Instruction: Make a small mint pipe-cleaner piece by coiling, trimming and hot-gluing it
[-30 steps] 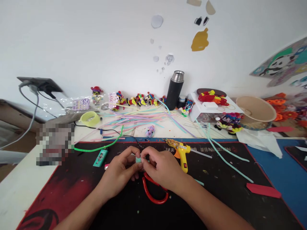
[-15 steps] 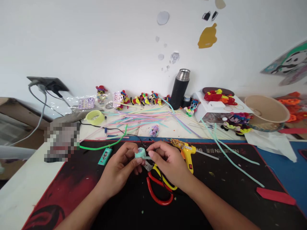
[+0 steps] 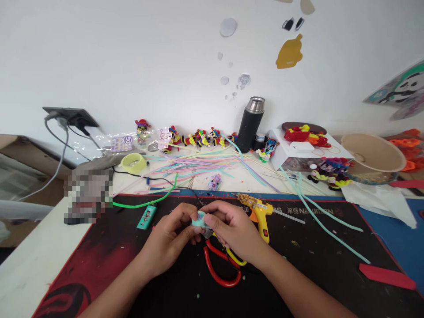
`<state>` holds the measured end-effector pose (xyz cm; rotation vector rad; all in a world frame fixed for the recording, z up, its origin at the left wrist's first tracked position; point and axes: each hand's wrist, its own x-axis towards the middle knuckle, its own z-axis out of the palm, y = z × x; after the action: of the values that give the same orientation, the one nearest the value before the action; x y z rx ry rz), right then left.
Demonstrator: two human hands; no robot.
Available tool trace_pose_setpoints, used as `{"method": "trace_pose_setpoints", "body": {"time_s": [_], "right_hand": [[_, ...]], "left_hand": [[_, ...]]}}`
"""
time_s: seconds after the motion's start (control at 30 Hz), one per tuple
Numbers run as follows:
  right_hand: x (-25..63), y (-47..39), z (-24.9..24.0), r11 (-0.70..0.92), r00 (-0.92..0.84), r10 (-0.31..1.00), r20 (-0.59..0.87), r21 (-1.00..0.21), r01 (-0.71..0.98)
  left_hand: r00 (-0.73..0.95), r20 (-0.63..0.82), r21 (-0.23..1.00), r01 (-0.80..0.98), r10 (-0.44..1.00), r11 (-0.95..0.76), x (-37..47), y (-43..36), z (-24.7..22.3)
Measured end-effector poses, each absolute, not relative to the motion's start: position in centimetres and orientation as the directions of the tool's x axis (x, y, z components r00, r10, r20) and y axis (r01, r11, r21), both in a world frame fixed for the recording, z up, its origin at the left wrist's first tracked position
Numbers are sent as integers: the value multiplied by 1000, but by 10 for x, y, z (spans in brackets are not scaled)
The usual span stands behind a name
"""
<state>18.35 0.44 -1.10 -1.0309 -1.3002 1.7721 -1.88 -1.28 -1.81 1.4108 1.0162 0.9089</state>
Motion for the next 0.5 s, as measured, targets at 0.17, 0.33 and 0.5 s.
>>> {"method": "trace_pose_setpoints", "body": {"time_s": [0.17, 0.33, 0.5], "right_hand": [[183, 5, -13, -317, -467, 858, -216, -937, -148], [182, 5, -14, -319, -452, 863, -224, -936, -146], [182, 5, -16, -313, -441, 869, -227, -940, -134]], "left_hand": [[310, -56, 997, 66, 949, 37, -15, -14, -11], [312, -78, 996, 58, 947, 62, -13, -16, -8], [330, -73, 995, 89, 941, 46, -15, -17, -11]]}}
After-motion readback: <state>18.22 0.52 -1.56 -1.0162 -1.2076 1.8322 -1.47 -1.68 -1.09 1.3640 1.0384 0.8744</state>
